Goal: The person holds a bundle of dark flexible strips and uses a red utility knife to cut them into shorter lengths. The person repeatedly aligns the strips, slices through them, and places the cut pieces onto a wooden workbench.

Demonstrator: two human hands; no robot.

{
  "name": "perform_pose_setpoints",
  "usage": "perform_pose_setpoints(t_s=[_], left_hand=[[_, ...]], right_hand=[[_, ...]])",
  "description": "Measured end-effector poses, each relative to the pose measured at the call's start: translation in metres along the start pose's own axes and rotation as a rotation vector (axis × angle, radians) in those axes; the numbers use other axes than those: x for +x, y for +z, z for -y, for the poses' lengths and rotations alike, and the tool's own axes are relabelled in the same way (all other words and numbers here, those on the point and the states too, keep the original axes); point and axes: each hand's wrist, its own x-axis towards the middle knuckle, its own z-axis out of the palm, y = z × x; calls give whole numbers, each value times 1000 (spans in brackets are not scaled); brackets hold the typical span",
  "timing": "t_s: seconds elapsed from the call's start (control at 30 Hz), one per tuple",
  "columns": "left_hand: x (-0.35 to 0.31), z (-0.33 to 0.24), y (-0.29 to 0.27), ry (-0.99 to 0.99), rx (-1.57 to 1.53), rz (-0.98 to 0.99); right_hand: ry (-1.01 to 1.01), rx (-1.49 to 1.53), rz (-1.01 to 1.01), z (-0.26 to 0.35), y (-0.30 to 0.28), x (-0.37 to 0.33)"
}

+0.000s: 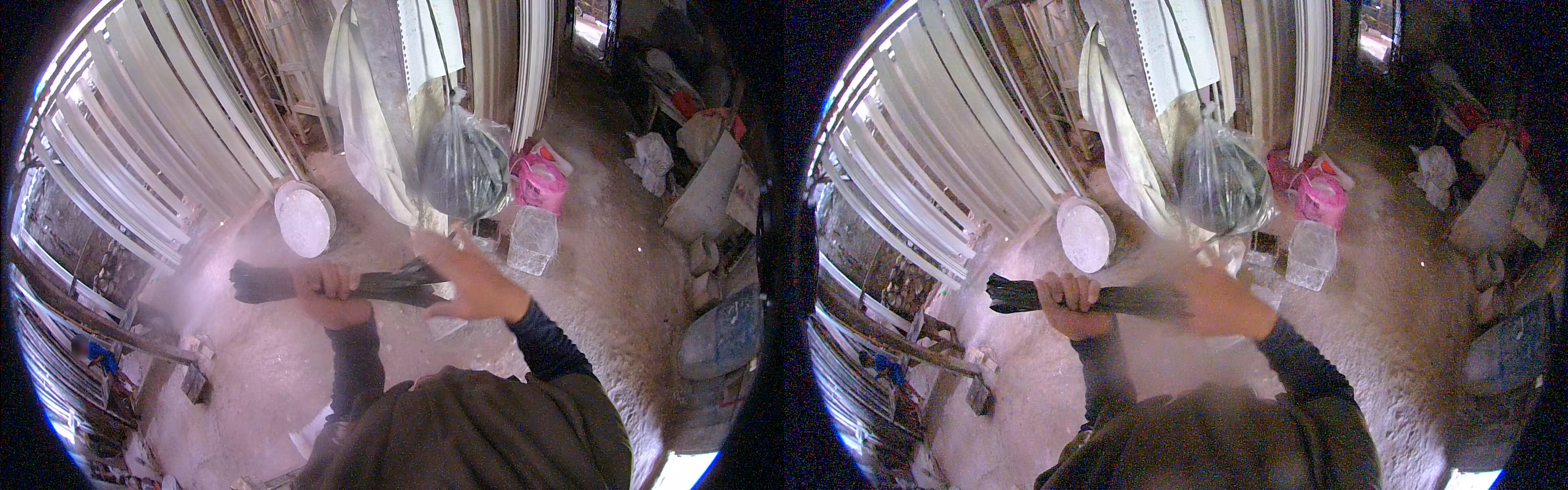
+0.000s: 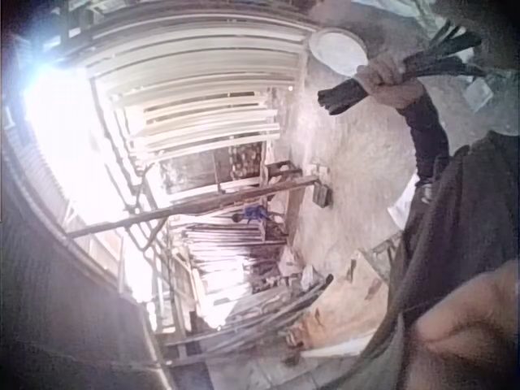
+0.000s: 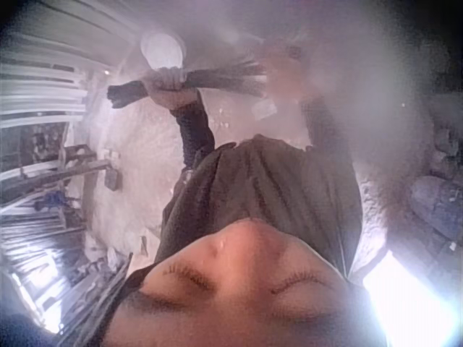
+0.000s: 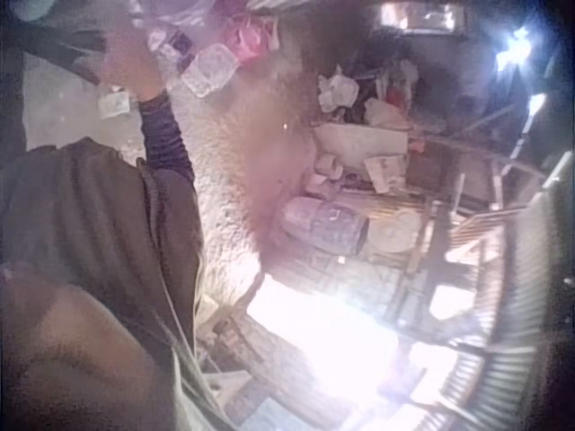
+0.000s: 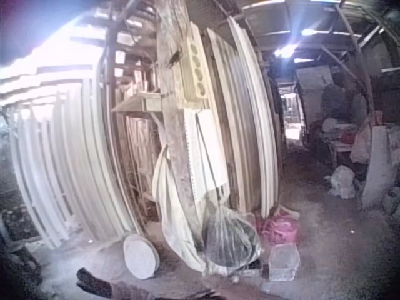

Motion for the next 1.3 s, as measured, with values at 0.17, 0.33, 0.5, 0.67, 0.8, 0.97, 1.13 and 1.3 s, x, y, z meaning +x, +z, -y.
perform_pose_setpoints(t_s=[0.17,0.33,0.5,0.67,0.8,0.97,1.13,1.3], left_hand=[[-15,13,19,7,165,52],[-19,10,18,83,91,84],[-11,-2,13,74,-20,1],[-3,0,-14,60,-4,-91],[-9,3,-38,-127,192,-324],[-66,9,-88,-913,279,-235],[-82,35,-66,-737,1153,955],[-73,88,-19,-48,2027,706]], right_hand=[[-14,180,-153,35,15,24],[62,164,-158,30,22,21],[62,78,-141,-1,50,5],[38,79,-41,-14,49,3],[79,-87,153,-20,34,1],[-9,-221,101,-32,21,-3],[-73,-271,105,-37,16,-9],[-217,-362,228,-30,13,-13]])
